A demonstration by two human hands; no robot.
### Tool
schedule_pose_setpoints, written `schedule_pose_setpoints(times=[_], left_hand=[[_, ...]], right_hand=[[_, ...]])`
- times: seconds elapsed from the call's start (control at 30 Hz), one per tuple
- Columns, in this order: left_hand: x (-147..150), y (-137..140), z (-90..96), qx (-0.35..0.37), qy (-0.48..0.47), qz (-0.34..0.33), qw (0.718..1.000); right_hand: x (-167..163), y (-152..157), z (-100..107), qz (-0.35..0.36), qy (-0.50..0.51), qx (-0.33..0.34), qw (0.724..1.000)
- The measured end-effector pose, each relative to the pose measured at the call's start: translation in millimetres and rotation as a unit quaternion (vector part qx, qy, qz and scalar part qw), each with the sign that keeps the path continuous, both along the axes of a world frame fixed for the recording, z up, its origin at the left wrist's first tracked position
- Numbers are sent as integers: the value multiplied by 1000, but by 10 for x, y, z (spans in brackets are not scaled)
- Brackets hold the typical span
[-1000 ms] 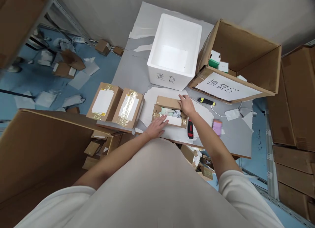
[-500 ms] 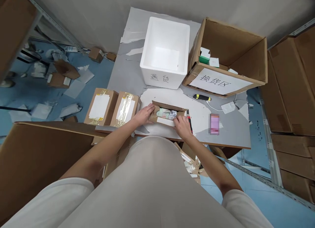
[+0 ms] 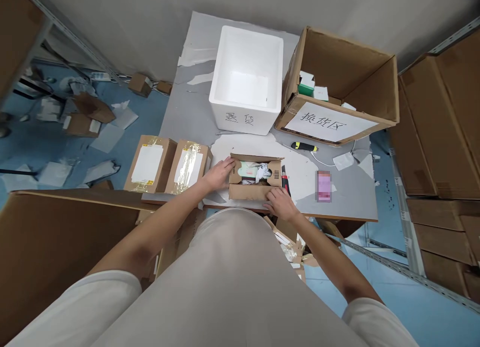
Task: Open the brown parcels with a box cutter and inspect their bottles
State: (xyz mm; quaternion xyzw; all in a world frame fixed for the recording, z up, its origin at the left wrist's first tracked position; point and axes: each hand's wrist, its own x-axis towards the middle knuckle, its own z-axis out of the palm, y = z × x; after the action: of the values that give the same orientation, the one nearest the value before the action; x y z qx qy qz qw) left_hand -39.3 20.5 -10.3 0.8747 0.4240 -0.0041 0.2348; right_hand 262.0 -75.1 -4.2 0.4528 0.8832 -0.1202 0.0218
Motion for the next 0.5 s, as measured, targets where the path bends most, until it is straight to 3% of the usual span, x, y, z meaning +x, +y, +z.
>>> schedule_pose_setpoints(times=[0.1,0.17,0.27,0.33,0.4,0.5], left_hand=[[-16,4,207,8,43,-35,998],[109,3,296,19,45,-62,997],[478,12,315,18,47,-154,987],[708,31,297,8,105,-188,977],[815,46,304,24,139,-182,973],[710,6,371,81,133,-128,979]], right_hand=[[18,204,158,-23,36,-88,995],[-34,435,226,-30,28,-114,993],[-212,756,259,35,-66,-127,989],[-331,870,272,77,-144,-135,977],[-373,892,300,85,-182,-118,972],[-230,809,336,43,-175,-46,983]])
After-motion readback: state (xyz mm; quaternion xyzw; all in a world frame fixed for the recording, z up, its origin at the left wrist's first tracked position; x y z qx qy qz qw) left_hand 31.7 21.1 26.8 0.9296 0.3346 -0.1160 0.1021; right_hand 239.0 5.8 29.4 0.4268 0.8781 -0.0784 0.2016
